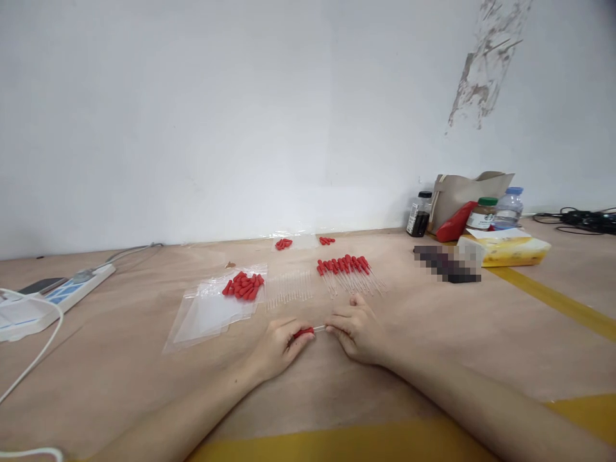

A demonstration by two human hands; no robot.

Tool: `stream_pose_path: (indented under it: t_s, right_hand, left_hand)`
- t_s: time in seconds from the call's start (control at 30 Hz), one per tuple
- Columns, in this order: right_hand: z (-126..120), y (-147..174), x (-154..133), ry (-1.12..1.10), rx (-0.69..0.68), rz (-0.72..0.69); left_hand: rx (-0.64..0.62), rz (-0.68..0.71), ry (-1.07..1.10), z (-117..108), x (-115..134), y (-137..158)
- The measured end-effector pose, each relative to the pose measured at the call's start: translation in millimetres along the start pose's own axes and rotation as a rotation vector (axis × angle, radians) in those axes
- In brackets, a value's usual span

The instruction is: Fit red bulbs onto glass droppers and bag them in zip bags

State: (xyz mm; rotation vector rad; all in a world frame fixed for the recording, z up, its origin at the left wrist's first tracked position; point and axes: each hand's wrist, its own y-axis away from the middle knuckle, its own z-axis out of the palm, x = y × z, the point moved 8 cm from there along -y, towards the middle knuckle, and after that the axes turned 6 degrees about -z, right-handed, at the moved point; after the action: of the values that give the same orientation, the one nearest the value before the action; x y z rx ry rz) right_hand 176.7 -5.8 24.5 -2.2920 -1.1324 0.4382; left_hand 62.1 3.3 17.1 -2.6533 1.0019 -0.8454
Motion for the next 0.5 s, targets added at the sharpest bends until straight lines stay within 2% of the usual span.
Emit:
stream_pose_path:
  t_s: [0.2, 0.33, 0.43, 0.5]
  right_hand:
    - [10.0, 1.6, -6.1, -0.006, -0.004, 0.018]
    - [13.0, -4.0, -8.0, -0.001, -0.005, 0.074]
    - [4.7, -11.6, -12.1, 0.07, -0.03, 0.088]
    - [-2.4, -14.6, -8.7, 0.133, -0.064, 0.106]
  left_hand:
    - [-0.013, 0.174, -0.15, 6.2, 5.5, 2.3]
    - [0.041, 0.255, -0.233, -0.4, 2.9, 0.5]
    - [0.14, 0.228, -0.209, -14.6, -4.3, 0.7]
    - [0.206, 0.143, -0.16, -23.9, -13.1, 1.9]
